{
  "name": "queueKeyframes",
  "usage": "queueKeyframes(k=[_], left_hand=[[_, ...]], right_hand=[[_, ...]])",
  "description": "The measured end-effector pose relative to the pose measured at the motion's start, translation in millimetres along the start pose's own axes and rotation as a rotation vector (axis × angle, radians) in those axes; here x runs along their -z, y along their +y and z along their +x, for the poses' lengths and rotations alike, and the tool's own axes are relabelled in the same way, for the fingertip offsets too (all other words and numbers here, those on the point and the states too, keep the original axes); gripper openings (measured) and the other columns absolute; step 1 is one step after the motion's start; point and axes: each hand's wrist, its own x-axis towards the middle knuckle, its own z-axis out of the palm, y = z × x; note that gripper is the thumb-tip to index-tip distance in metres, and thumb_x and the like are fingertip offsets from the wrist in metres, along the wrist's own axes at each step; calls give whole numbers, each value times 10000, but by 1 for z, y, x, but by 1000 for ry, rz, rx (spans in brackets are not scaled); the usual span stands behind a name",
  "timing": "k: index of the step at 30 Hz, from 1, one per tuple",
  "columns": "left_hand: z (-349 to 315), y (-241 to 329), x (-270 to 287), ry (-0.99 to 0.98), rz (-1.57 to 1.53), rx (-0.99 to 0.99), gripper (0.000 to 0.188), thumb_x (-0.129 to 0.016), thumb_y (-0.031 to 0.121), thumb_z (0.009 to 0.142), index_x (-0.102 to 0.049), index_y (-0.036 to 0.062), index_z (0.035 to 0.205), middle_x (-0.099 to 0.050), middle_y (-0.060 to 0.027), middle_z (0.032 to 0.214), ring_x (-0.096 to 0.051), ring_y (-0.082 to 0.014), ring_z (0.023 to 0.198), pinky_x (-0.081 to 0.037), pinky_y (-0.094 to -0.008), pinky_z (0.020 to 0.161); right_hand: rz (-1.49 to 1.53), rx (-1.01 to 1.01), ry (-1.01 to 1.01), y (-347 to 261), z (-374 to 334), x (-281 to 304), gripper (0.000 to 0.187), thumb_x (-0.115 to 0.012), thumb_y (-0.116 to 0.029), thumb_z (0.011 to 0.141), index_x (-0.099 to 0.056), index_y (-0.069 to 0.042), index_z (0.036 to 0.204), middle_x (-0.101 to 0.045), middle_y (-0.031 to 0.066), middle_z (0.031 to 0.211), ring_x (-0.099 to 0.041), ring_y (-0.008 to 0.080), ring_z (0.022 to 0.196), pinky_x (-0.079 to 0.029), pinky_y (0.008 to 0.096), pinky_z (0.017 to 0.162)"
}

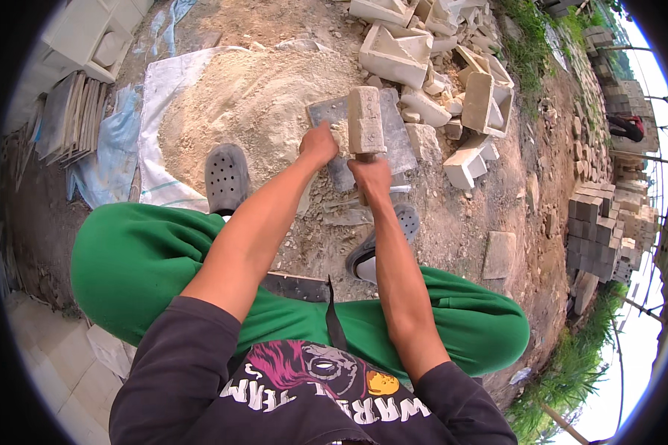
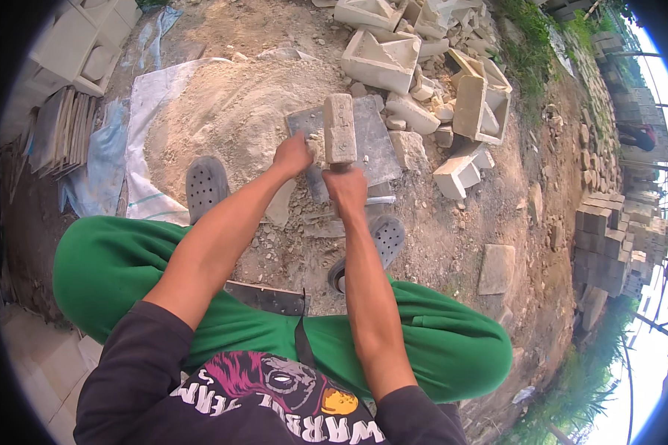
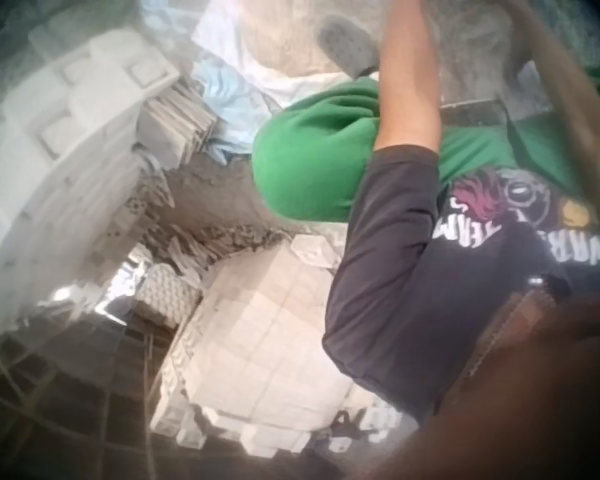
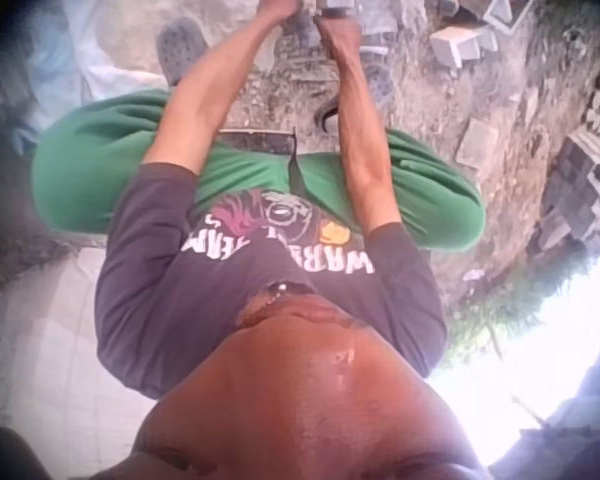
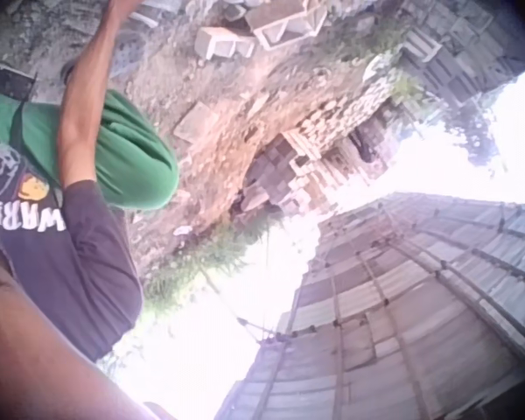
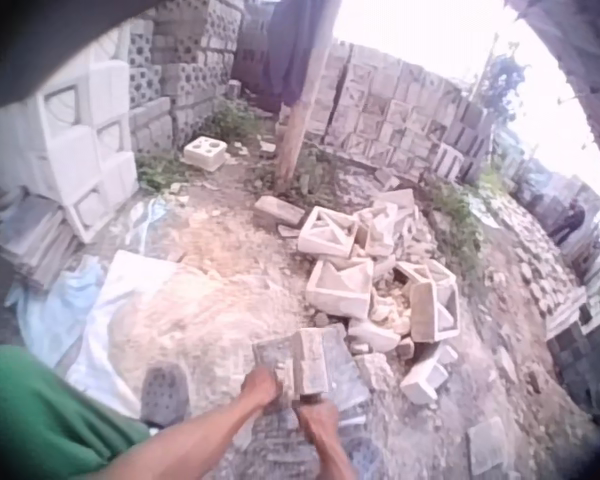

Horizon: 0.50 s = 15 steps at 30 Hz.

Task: The person shapes concrete blocks by striking a small block against a larger concrete slab to remove excess material and smooth the edges. They then sift through a pile of debris to select another piece for shaping.

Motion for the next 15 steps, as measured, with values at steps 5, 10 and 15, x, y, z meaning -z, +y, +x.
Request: queueKeyframes(k=[5,10,15], left_hand=[[-2,17,5,2,15,13,396,-618,122,804,-529,-2,1170,-678,-273,1013,-661,-444,984,-531,-526,851],[0,10,5,-19,21,29,388,-615,130,812,-533,21,1176,-679,-271,1020,-656,-446,999,-531,-518,853],[-1,10,4,-15,2,17,408,-611,132,816,-529,32,1204,-678,-276,1017,-655,-450,994,-526,-522,858]], right_hand=[[-86,-109,-65,34,20,-19,322,-683,-236,696,-675,83,741,-671,146,641,-681,256,553,-543,364,555],[-15,-171,-98,10,14,-7,389,-676,-265,678,-722,77,857,-714,268,852,-718,394,867,-554,439,780],[13,-74,-34,-6,-2,0,408,-685,-286,688,-731,55,908,-713,271,936,-698,403,958,-545,451,826]])
